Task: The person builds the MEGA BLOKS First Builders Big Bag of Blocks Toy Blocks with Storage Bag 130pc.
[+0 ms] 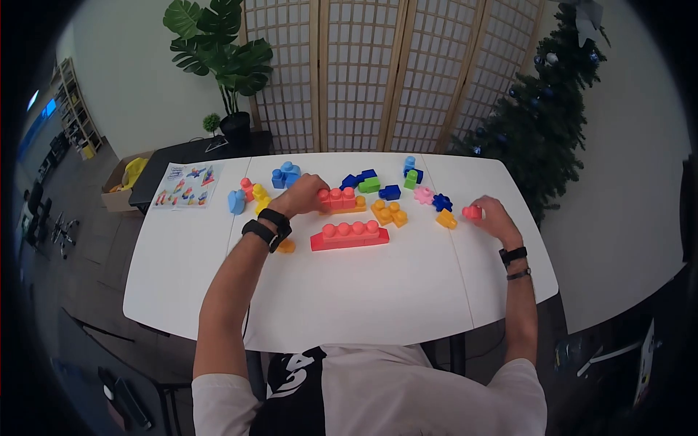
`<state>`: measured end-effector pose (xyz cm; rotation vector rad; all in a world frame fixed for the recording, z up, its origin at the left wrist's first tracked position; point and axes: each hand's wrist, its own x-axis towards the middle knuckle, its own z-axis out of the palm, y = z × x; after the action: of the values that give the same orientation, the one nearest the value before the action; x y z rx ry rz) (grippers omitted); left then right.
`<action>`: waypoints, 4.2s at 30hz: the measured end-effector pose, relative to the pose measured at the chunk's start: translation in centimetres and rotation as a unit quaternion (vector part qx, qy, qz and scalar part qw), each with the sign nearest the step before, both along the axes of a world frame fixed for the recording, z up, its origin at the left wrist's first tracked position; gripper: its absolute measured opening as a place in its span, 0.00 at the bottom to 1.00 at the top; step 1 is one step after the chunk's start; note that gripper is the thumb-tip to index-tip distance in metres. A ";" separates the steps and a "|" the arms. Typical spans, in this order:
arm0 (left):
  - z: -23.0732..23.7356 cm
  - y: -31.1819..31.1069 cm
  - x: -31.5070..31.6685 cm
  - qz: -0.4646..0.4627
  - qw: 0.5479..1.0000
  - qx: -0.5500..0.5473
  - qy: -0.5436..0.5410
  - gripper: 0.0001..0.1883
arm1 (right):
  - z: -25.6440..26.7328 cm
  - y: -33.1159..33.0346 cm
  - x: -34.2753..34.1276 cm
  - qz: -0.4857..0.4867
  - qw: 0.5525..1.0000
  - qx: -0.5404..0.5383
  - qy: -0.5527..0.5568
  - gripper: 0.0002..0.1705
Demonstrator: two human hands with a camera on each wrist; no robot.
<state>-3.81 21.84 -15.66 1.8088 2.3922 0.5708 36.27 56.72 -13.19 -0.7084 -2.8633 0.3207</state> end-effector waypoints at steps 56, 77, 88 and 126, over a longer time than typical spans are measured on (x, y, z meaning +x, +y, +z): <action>1.6 -5.0 0.4 -0.069 0.983 -0.101 -0.135 0.50 | 0.4 -12.0 -19.5 0.316 0.903 -0.271 -0.106 0.58; 0.7 -3.6 4.3 -0.008 0.997 -0.031 -0.076 0.38 | -1.2 -14.5 -19.5 0.311 0.933 -0.180 -0.009 0.39; 0.5 -3.0 4.0 0.000 0.995 -0.044 -0.086 0.37 | -2.0 -14.6 -19.7 0.318 0.936 -0.152 0.022 0.40; 0.3 -3.5 4.2 0.018 0.989 -0.052 -0.139 0.39 | -2.2 -14.0 -18.5 0.314 0.940 -0.117 0.061 0.43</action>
<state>0.38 18.37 -15.38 1.5349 2.2269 0.6417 17.76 42.72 -15.40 0.2224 -2.8757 0.7659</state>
